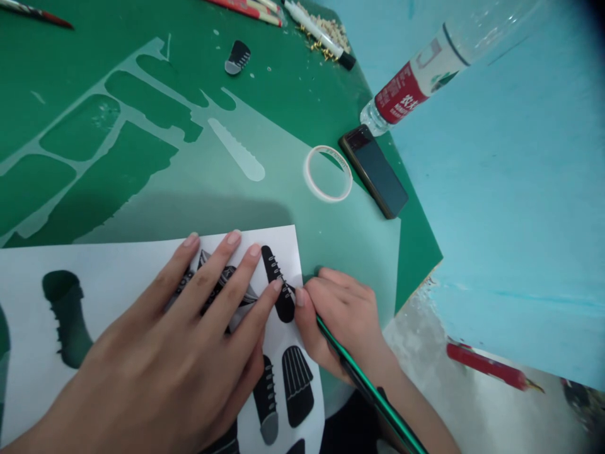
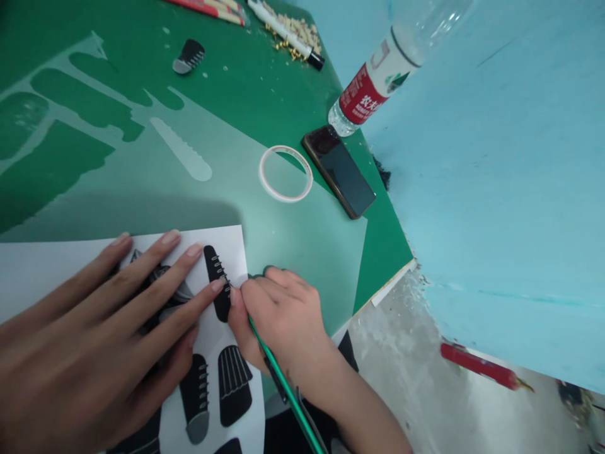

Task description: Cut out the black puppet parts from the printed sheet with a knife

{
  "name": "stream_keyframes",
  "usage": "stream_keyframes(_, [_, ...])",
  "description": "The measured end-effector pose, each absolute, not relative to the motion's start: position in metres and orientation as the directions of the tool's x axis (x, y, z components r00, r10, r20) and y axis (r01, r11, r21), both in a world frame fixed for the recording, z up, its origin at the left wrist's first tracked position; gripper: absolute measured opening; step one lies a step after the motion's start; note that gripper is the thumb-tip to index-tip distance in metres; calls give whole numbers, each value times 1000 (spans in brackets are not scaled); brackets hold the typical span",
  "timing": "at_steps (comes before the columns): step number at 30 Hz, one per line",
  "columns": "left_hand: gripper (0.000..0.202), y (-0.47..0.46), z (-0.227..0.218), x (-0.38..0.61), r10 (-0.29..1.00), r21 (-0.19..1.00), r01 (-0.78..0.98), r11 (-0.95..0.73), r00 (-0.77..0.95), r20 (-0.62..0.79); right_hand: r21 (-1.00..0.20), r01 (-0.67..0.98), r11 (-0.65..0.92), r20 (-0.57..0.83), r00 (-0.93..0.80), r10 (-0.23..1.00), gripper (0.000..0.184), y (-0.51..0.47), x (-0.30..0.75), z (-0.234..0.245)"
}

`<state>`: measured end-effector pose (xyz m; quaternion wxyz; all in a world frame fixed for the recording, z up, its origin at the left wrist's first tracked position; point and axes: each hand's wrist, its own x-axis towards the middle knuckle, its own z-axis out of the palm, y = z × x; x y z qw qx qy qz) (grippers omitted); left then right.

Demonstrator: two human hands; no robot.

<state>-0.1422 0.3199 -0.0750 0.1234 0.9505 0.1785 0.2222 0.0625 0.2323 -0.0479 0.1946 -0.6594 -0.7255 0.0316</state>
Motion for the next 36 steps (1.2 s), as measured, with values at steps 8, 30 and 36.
stream_keyframes(8, [51, 319, -74, -144, 394, 318, 285, -904, 842, 368, -314, 937, 153, 227, -83, 970, 38, 234, 65, -47])
stream_keyframes(30, [49, 319, -72, -146, 394, 329, 276, -903, 839, 375, -332, 926, 181, 235, -105, 966, 38, 232, 67, -46])
stream_keyframes(36, [49, 320, -72, -144, 401, 324, 287, -902, 835, 378, -332, 926, 180, 230, -106, 967, 38, 231, 68, -46])
